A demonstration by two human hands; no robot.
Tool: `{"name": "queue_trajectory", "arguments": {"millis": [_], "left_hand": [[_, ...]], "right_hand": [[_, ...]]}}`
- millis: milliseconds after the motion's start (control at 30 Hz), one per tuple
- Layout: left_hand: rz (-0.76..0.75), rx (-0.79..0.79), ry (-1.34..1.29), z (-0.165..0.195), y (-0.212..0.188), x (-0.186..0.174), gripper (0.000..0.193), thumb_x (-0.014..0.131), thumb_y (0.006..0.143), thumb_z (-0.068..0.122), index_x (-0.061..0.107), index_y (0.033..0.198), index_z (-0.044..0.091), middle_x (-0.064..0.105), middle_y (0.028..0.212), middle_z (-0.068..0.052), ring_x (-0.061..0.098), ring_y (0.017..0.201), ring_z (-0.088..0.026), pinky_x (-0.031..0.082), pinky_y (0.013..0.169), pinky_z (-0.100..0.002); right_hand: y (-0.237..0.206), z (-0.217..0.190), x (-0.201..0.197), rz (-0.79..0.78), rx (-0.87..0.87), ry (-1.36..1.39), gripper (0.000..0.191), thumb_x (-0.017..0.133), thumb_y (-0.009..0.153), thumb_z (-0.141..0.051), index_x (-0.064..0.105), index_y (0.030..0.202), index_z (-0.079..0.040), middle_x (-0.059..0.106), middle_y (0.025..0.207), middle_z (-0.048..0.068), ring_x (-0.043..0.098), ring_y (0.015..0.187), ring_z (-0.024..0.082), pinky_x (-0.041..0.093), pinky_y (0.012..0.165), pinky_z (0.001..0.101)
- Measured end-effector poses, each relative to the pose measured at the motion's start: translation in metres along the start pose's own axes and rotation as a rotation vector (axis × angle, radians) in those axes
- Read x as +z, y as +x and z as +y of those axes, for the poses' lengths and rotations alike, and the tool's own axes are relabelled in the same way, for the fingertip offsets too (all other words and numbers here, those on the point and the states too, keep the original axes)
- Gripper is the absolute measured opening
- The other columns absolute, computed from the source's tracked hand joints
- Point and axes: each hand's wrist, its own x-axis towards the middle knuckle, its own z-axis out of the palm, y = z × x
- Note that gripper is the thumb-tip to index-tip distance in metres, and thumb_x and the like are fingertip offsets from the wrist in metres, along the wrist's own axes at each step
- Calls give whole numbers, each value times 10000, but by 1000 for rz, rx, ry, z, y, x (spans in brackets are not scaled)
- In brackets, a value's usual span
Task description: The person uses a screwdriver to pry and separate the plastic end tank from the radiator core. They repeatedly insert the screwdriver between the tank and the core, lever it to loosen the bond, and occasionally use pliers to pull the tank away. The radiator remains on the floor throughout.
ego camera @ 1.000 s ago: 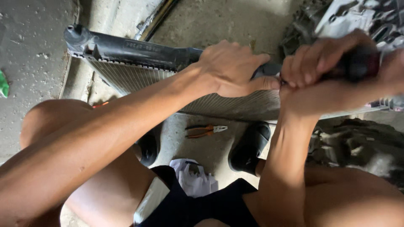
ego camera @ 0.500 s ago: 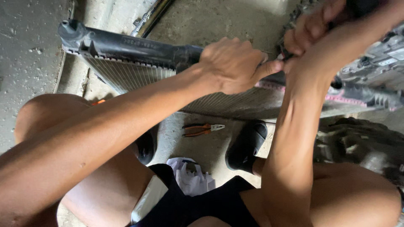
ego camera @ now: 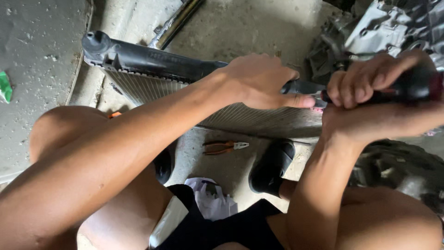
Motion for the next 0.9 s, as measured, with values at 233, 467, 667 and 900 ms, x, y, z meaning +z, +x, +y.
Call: {"name": "queue_trajectory", "arguments": {"millis": [233,467,667,900], "left_hand": [[104,104,122,-2,-1,4,920,392,818,831,542,1442,172,727,790,-107,749,884,-324,582,816,-495],[88,58,226,-5,-4,6,978,365,796,878,400,1549,254,726,724,-113,738,892,-308,574,859,-471],[5,-5,242,-4,-5,3,1003,344,795,907,539,1430,155,719,772,-101,781,832,-279,620,787,-452],[104,38,242,-12,-3,7,995,376,780,930,619,1322,131,728,822,-125,735,917,-334,560,857,-491]], "right_hand": [[-13,-6,10,-45,-89,-111,652,333,1109,-531,442,769,15,396,558,143,353,434,242,347,476,393],[-27,-14,9,-104,-49,-118,621,337,1065,-534,431,715,-29,380,481,92,314,384,191,319,425,358],[-29,-12,6,-66,-58,-63,635,313,1074,-553,403,734,-24,357,508,103,266,414,175,263,438,342],[-29,-10,9,-98,-64,-129,612,335,1070,-547,417,757,-28,377,520,109,288,409,174,269,431,331]]}}
